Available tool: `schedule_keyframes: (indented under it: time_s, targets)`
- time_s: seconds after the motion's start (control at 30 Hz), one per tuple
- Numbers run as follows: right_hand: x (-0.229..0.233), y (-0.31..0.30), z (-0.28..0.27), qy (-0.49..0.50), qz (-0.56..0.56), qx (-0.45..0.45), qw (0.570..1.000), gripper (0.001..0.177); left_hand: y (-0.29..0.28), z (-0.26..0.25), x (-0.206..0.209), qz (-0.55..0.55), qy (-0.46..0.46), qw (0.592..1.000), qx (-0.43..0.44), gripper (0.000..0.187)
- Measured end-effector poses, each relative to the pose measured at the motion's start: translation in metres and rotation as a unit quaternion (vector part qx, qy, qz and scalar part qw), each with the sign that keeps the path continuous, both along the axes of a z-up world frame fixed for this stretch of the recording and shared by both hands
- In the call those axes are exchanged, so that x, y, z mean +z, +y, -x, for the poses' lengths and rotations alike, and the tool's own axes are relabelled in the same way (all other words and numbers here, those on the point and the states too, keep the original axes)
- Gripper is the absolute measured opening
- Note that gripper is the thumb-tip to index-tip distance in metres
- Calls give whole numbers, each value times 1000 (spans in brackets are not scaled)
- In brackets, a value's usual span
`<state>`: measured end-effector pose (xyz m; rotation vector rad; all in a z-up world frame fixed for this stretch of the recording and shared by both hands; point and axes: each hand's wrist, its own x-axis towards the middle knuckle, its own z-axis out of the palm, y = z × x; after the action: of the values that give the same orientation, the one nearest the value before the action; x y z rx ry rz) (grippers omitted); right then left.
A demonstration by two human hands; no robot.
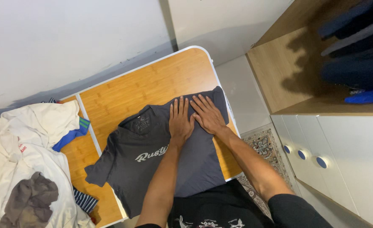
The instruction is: The person smooths a dark gray t-shirt on a wooden table, retrieves a wire hanger from a wardrobe, and hangs the shirt. They then smooth a brown t-shirt on the table, retrieve another hanger, and hang the second shirt in the wardrobe.
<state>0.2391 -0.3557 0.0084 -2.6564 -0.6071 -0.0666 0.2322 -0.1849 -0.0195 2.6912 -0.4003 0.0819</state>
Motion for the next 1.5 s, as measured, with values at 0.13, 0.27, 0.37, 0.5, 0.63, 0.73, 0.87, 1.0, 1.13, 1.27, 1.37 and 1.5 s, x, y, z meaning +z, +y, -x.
schedule_keyframes:
  time_s: [0.13,0.27,0.37,0.5,0.63,0.73,0.87,1.0,1.13,1.27,1.37,1.5]
  targets:
    - [8,-30,-8,20,73,-54,996,71,-1,-1,13,-3,27,1000,-5,83]
    - [9,-43,-12,32,99,-161,981,72,-3,0,25,-6,61,998,-6,97]
    - [4,-22,-9,-18,86,-187,978,74,-3,-3,18,-34,81,996,-5,103]
    - [4,13,13,24,-36,-26,999,74,-4,-5,1,-253,-64,965,1,96]
    - [6,1,20,72,-5,-18,997,77,-1,-2,10,-90,55,994,-6,103]
    - [11,-24,22,66,80,-79,991,75,-2,-1,24,-4,72,997,-3,104]
    - [11,-38,29,29,105,-165,980,70,-2,5,28,17,31,999,-4,91]
    - [7,-3,46,1,18,-131,991,67,-4,39,18,46,-7,999,19,70]
    - [2,31,76,25,-13,-52,998,63,17,95,11,14,9,999,30,65]
    - [2,30,84,14,48,-19,999,69,80,148,20,11,64,994,92,74]
    - [0,29,84,15,51,-19,998,71,129,186,28,-7,79,986,149,83]
    - [3,35,88,1,62,-25,998,71,165,207,28,-35,69,973,217,85]
